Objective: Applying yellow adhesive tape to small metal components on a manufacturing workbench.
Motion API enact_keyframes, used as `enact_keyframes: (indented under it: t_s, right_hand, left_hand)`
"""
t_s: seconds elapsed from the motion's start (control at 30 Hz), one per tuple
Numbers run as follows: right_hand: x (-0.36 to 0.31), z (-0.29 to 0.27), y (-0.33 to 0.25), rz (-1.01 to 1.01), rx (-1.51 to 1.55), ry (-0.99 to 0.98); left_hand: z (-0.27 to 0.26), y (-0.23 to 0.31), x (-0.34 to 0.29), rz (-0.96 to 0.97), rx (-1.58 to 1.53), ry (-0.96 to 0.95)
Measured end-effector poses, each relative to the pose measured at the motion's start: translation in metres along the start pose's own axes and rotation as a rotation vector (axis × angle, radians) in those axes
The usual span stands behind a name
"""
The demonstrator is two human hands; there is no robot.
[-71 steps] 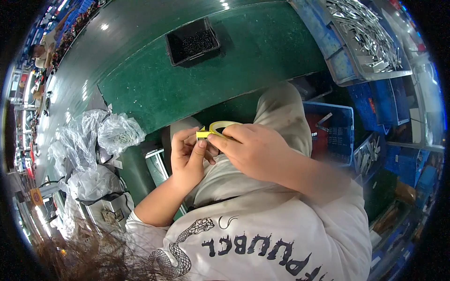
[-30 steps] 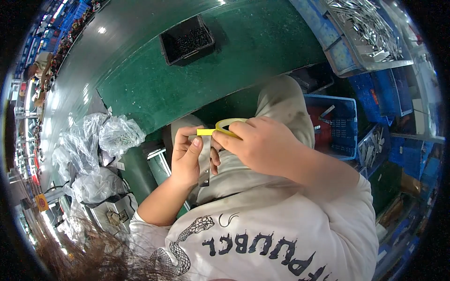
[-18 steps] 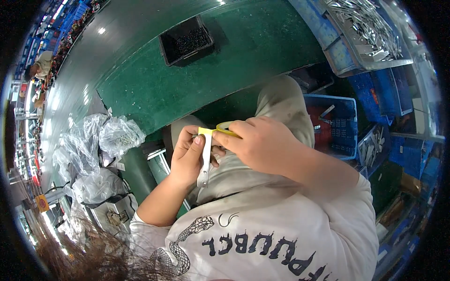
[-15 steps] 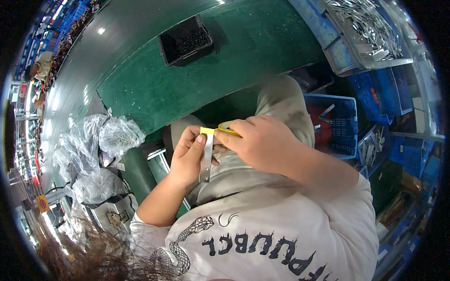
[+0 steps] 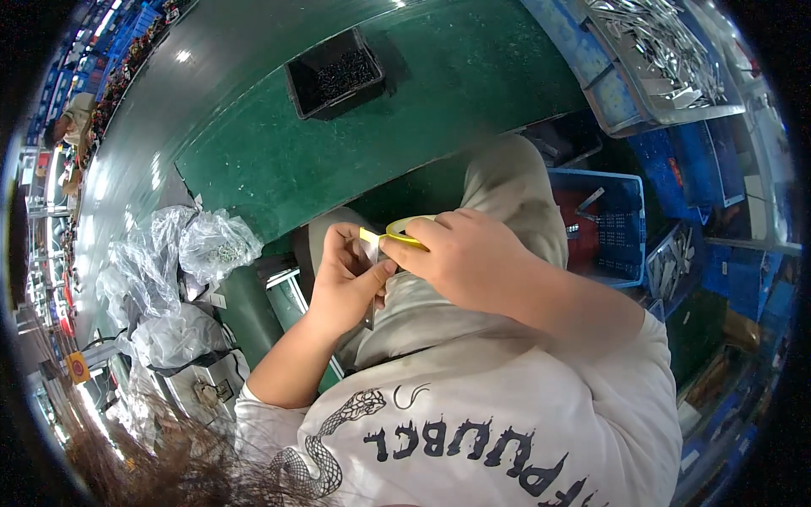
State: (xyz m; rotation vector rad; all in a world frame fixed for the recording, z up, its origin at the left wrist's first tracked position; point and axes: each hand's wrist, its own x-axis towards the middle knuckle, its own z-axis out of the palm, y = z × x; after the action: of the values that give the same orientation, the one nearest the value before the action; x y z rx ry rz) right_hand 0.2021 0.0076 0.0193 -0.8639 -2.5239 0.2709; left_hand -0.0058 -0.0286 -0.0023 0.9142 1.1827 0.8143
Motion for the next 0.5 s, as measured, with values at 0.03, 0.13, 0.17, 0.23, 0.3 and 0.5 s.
enact_keyframes:
  t_s: [0.03,0.13,0.17,0.23,0.3,0.5]
  right_hand:
    - [0.001,0.0,0.0,0.002,0.005,0.006]
    - [0.001,-0.001,0.0,-0.007,0.001,0.001]
    - [0.0,-0.001,0.001,-0.013,-0.008,-0.01]
    - [0.0,0.0,0.001,-0.014,-0.018,-0.007]
    - [0.0,0.001,0.0,-0.016,-0.029,-0.003]
    - [0.003,0.001,-0.002,-0.031,-0.038,0.035]
  left_hand:
    - [0.001,0.001,0.0,-0.004,-0.06,0.049]
    - [-0.002,-0.012,0.003,0.095,0.022,0.021]
    - [-0.002,-0.013,0.004,0.094,0.021,0.02]
    - [-0.003,-0.015,0.005,0.142,0.186,0.02]
    - [-0.007,-0.015,0.004,0.193,0.312,0.026]
    - [-0.004,0.0,-0.002,0.31,0.555,0.02]
